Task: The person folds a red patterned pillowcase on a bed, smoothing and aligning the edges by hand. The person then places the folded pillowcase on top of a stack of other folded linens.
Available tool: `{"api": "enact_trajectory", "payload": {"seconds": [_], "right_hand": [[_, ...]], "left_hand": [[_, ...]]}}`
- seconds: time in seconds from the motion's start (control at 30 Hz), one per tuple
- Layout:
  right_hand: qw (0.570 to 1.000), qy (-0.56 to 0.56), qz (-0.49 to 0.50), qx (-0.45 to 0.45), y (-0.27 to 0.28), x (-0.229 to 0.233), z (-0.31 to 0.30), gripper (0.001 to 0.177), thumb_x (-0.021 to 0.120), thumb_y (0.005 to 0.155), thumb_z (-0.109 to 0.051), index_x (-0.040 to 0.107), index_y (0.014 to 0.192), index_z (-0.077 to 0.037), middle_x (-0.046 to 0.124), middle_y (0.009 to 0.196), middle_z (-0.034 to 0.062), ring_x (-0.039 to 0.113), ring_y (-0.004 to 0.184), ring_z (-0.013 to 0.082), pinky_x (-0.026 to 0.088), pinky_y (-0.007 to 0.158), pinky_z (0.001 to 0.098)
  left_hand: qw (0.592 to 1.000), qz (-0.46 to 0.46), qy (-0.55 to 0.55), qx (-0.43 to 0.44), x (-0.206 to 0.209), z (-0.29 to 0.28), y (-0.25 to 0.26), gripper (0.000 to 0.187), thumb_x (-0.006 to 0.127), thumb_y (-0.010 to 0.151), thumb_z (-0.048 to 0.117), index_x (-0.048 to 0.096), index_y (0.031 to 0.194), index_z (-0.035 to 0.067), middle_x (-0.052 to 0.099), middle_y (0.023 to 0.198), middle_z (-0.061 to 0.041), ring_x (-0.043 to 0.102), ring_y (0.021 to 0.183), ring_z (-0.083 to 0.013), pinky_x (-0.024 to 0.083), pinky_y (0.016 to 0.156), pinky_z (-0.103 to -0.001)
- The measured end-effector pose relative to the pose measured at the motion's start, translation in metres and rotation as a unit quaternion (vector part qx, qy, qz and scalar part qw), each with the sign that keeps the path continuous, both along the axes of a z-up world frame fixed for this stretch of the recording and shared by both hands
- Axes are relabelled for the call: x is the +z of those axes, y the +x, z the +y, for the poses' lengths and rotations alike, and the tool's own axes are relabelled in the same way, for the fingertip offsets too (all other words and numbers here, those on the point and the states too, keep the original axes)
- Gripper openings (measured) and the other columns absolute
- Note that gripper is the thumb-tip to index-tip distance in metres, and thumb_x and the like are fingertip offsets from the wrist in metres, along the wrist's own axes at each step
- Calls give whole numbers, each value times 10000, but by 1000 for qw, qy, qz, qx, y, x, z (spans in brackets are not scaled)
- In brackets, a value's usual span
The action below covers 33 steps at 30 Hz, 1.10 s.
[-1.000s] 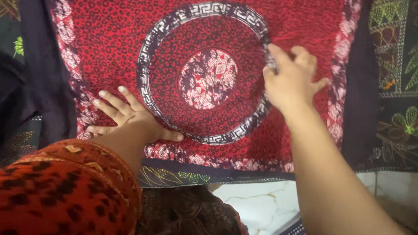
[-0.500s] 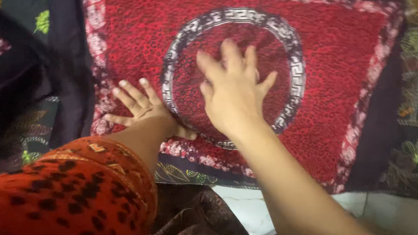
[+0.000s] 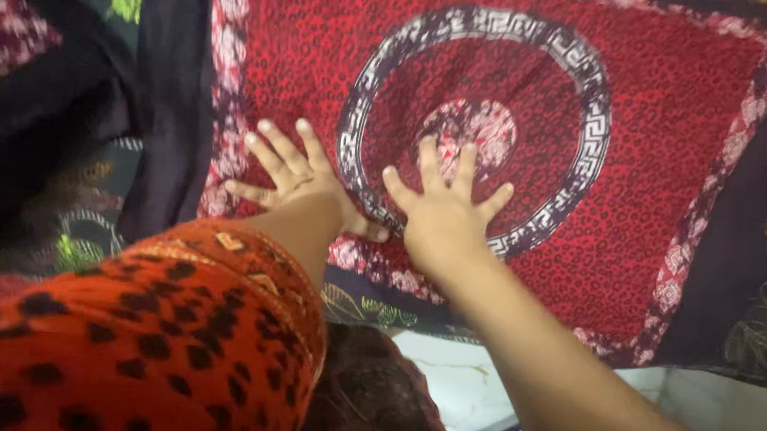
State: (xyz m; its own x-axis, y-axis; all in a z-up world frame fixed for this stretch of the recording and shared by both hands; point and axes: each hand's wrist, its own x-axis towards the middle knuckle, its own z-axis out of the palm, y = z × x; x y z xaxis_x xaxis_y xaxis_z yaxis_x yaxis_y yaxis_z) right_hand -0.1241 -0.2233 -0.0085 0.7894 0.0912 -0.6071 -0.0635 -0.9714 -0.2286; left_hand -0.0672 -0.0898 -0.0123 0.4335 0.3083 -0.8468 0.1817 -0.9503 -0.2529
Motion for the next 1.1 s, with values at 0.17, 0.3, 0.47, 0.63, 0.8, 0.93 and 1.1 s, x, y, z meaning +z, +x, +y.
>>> {"api": "enact_trajectory", "payload": {"seconds": [0.17,0.3,0.47,0.63,0.8,0.93,1.1], "right_hand": [[996,37,-78,-11,-27,6,8,619,680,799,-126,617,1367,-365,267,1640,96,138,1495,405,107,1065,826],[993,16,-114,8,-29,23,23,335,709,809,-182,731,1117,-313,391,1548,87,245,1498,360,146,1090,794],[947,99,-304,-34,24,30,19,431,664,902,-153,666,1317,-268,503,1473,109,418,1425,343,223,1187,690],[888,121,-444,14,111,22,55,500,652,955,-136,589,1442,-228,441,1564,123,373,1489,356,158,1225,715],[997,26,-69,22,181,18,81,676,586,781,-10,591,1368,-345,299,1635,3,187,1536,298,3,1123,771],[989,57,-126,-60,180,21,74,530,578,882,-59,656,1315,-355,419,1611,-21,299,1545,252,93,1234,686],[966,89,-241,2,204,-11,97,592,639,817,-77,607,1388,-229,479,1561,66,367,1482,334,148,1147,711]], "left_hand": [[998,-57,-36,14,2,6,-7,1813,951,407,737,-285,1595,146,-353,1623,-272,-312,1502,-469,-15,1088,-836],[993,-107,-40,-15,8,15,-18,1743,948,436,717,-205,1601,124,-267,1651,-272,-231,1518,-469,11,1029,-850],[923,-328,-198,-29,4,67,-19,1125,743,776,761,236,1596,182,211,1665,-187,99,1603,-353,-7,1256,-740],[856,-463,-210,-95,14,108,99,870,691,905,644,366,1595,225,284,1694,-112,168,1606,-296,19,1230,-709],[948,-177,-127,-232,25,115,187,1411,812,584,799,57,1626,220,80,1685,-129,89,1545,-323,-66,1068,-804],[946,-132,-101,-279,33,114,209,1552,811,546,866,-4,1652,145,121,1703,-118,139,1567,-328,-74,1081,-808],[960,-98,-106,-240,18,110,219,1548,843,551,814,-40,1642,160,88,1712,-98,139,1562,-307,-68,1065,-828]]}}
